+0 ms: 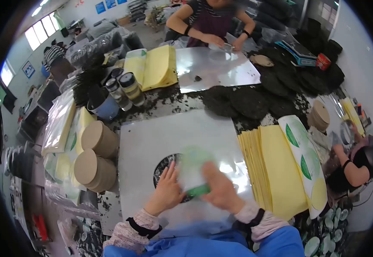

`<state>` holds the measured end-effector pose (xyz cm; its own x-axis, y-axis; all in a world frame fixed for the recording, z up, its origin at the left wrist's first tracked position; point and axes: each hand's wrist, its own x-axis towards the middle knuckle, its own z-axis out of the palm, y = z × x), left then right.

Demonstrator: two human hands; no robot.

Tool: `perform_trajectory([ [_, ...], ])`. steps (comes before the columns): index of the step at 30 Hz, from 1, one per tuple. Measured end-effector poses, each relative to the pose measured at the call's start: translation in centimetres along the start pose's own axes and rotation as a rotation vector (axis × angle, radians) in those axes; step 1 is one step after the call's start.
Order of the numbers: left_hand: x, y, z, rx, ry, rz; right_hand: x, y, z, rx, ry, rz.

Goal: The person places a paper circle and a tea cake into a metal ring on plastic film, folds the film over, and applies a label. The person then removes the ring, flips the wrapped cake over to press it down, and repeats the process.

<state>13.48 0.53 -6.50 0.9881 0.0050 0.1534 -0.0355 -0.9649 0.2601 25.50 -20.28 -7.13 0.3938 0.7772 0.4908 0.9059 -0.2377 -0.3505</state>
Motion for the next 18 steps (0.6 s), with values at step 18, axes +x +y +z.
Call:
perform_trajectory([
  [18, -2.0, -2.1, 1.8, -0.683, 0.719, -0.163, 6.8, -4.4, 7.4, -0.062, -0.360, -0.131],
])
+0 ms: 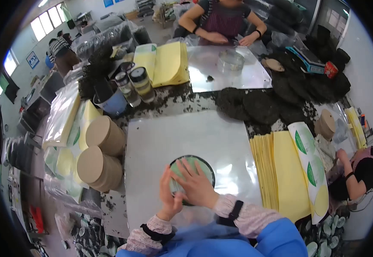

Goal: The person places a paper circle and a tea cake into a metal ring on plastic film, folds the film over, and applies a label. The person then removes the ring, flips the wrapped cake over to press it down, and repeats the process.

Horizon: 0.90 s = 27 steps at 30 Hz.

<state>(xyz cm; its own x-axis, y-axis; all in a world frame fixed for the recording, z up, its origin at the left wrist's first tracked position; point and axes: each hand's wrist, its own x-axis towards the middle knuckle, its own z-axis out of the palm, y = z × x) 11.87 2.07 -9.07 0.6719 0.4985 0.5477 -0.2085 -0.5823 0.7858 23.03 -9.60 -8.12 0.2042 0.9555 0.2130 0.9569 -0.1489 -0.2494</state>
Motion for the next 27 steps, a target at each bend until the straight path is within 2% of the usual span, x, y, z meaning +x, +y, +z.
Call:
perform_trajectory([
  [2, -0.3, 0.9, 0.7, 0.260, -0.304, 0.202, -0.2, -0.2, 1.4, 0.039, -0.053, 0.047],
  [4, 0.0, 0.7, 1.6, 0.329, -0.290, 0.144, 0.0, 0.4, 1.4, 0.105, 0.014, 0.007],
  [6, 0.7, 0.7, 1.0, 0.113, -0.262, -0.345, 0.0, 1.2, -0.2, 0.074, 0.035, -0.005],
  [7, 0.7, -0.2, 0.8, 0.189, -0.318, -0.140, -0.1, 2.4, -0.5, 0.374, 0.222, 0.141],
  [8, 1.5, 0.5, 0.8, 0.202, -0.310, -0.126, 0.5, 3.2, -1.0, 0.679, 0.400, 0.283],
  [9, 1.5, 1.6, 1.1, 0.489, -0.432, 0.010, 1.0, 3.7, -1.2, 0.686, 0.402, 0.281],
  [10, 1.1, 2.5, 1.5, 0.768, -0.561, 0.141, 1.2, 4.1, -1.6, 0.506, 0.333, 0.381],
  [11, 1.2, 2.7, 1.7, 0.755, -0.570, 0.129, 1.0, 3.7, -2.0, 0.329, 0.258, 0.481],
  [12, 1.3, 2.7, 1.7, 0.761, -0.570, 0.130, 0.7, 3.3, -3.0, 0.333, 0.261, 0.478],
  [14, -0.2, 3.2, 1.1, 0.619, -0.570, 0.011, -0.7, 0.5, -6.6, 0.455, 0.394, 0.270],
  [15, -0.9, 3.4, 0.6, 0.548, -0.579, -0.038, -1.6, -0.3, -6.6, 0.461, 0.538, 0.165],
  [16, -1.8, 3.3, -0.5, 0.558, -0.581, -0.020, -2.2, 0.0, -6.4, 0.459, 0.558, 0.163],
  [18, -4.8, 2.9, -3.6, 0.078, -0.045, 0.198, -4.1, 1.2, -5.4, 0.353, 0.652, 0.307],
  [19, -4.7, 1.5, -4.4, 0.087, -0.044, 0.195, -5.2, 2.1, -4.4, 0.507, 0.638, 0.438],
  [21, -3.9, -2.4, -6.1, 0.064, 0.029, -0.631, -6.7, 2.0, -3.8, 0.724, 0.529, 0.644],
  [23, -2.6, -0.4, -4.5, 0.102, -0.280, -0.759, -7.7, 2.0, -0.5, 0.619, 0.621, 0.529],
  [24, -2.7, -0.9, -5.0, -0.019, -0.220, -0.789, -7.5, 1.6, -1.4, 0.576, 0.581, 0.527],
  [26, -1.1, -0.7, -10.0, -0.060, 0.019, -0.790, -7.2, 1.1, -2.9, 0.698, 0.546, 0.547],
  [27, -0.8, 0.1, -14.3, -0.039, 0.221, -0.729, -7.3, 1.6, -2.3, 0.711, 0.569, 0.523],
])
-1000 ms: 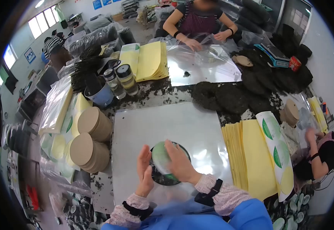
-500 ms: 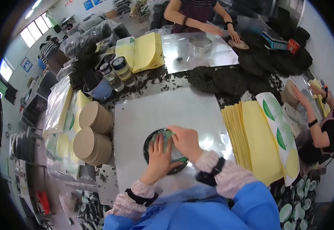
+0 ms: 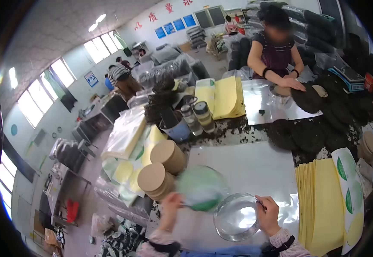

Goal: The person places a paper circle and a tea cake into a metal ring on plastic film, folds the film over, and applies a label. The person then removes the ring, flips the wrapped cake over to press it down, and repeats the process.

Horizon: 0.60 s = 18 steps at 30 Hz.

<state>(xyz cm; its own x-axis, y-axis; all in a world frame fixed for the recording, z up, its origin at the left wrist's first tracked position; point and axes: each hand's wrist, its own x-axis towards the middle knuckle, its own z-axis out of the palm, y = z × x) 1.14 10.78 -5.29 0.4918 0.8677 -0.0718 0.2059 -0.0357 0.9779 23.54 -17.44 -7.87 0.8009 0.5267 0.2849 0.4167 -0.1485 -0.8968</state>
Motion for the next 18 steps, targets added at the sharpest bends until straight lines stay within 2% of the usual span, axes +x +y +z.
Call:
perform_trajectory([
  [1, -1.0, 3.4, -4.4, 0.024, 0.146, 0.032, -0.3, 0.8, -0.3, 0.013, -0.020, 0.046],
  [2, -3.6, 9.2, -6.3, -0.489, 0.149, 0.249, -0.4, 1.5, -0.3, 0.029, -0.030, 0.096],
  [3, -7.3, 14.2, -7.9, -0.680, -0.008, 0.333, -0.5, 1.7, -0.2, 0.044, -0.001, 0.094],
  [4, -6.6, 14.0, -8.3, -0.671, -0.023, 0.340, -0.9, 1.6, -0.3, 0.094, 0.010, 0.138],
  [7, -6.1, 6.3, -9.4, 0.415, -0.278, 0.509, -2.1, 1.6, -1.3, 0.077, -0.065, 0.175],
  [9, -4.5, 0.1, -9.4, 0.791, -0.733, 0.727, -2.6, 0.5, -2.4, 0.017, -0.087, 0.016],
  [10, -4.2, -2.0, -9.1, 0.814, -0.877, 0.719, -2.4, 0.4, -2.8, 0.103, -0.156, 0.174],
  [11, -3.8, -3.0, -8.5, 0.837, -1.022, 0.707, -2.7, 0.1, -3.2, 0.099, -0.138, 0.170],
  [13, -3.8, -4.7, -7.8, 0.828, -1.012, 0.643, -4.8, 0.2, -4.2, -0.366, -0.364, -0.416],
  [14, -3.5, -5.1, -7.8, 0.835, -1.000, 0.574, -5.4, 2.0, -3.6, -0.326, -0.448, -0.336],
  [18, -3.2, -8.7, -8.9, 0.701, -0.972, 0.565, -7.2, 2.2, -2.6, -0.153, -0.391, -0.177],
])
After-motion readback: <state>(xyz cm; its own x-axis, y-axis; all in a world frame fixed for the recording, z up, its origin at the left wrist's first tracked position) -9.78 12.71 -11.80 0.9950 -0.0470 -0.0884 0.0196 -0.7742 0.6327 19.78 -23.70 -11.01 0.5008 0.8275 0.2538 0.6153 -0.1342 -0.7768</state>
